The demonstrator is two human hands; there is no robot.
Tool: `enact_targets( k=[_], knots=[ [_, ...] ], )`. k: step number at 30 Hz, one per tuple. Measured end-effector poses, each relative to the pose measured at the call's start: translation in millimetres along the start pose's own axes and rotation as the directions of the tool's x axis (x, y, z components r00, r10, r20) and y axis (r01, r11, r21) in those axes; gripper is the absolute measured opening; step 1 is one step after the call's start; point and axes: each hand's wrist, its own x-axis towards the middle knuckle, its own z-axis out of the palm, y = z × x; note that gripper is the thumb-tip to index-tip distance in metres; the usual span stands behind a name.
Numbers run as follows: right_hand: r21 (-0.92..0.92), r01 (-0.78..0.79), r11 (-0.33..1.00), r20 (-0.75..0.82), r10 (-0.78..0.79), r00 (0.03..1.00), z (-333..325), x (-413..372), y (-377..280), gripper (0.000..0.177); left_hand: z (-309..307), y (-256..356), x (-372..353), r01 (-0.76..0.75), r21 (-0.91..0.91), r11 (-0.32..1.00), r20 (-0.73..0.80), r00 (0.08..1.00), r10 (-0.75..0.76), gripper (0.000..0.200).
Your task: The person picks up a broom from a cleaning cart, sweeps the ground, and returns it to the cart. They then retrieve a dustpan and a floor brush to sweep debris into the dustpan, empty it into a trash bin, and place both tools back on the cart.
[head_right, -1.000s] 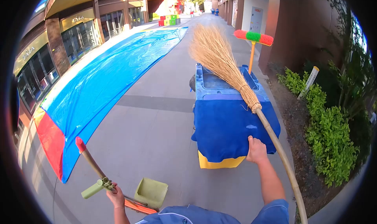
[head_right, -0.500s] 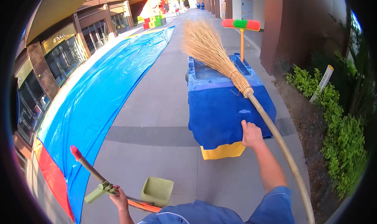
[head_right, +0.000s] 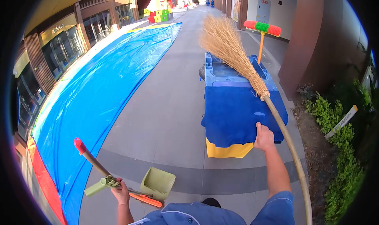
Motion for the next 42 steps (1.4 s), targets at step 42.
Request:
enact_targets(
  k=[42],
  knots=[
    [0.172,-0.025,0.985,-0.137,0.049,0.989,408,993,235,0.041,884,124,584,0.065,-0.029,0.997,0.117,0.991,-0.062,0.013]
  ],
)
